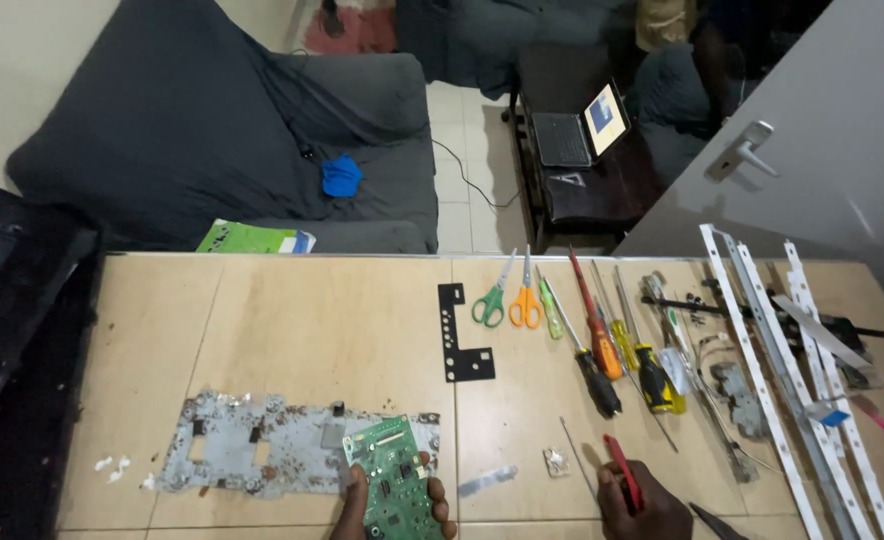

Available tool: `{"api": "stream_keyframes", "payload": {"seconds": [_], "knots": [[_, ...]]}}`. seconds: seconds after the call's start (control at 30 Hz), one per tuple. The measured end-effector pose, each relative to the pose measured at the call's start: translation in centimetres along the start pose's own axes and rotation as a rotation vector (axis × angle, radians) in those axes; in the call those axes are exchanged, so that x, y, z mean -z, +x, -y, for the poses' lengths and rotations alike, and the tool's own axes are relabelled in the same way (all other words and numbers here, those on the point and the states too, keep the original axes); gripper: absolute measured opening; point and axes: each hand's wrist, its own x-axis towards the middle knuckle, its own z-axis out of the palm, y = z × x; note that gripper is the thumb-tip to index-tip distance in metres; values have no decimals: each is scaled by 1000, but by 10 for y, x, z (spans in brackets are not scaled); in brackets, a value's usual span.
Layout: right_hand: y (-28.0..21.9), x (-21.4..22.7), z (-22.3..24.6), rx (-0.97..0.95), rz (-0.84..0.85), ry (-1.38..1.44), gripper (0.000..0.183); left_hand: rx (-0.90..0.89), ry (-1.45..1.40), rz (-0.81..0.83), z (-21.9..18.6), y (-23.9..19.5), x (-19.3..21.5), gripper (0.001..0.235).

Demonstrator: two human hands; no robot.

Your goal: The person holds a green circuit board and scrubs its surface with a pink toothbrush, then wipes it with a black cloth. They later use tweezers to adjust small components on the board while it rests on a workbench.

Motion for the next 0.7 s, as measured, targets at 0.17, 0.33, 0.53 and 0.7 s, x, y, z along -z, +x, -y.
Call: {"api": "stream_keyframes", "payload": {"seconds": [0.17, 0.33, 0.53, 0.7], "knots": [[50, -43, -79, 47, 330, 106, 37, -3, 61, 250, -24, 23, 11, 92], [38, -27, -57, -209, 457, 255, 27, 0, 7, 271, -21, 12, 11, 91], [29, 27, 25, -278, 520, -77, 22, -18, 47, 350, -25, 24, 59, 99], [51, -6, -37, 76, 502, -253, 29, -44, 46, 357, -33, 23, 87, 98]]}}
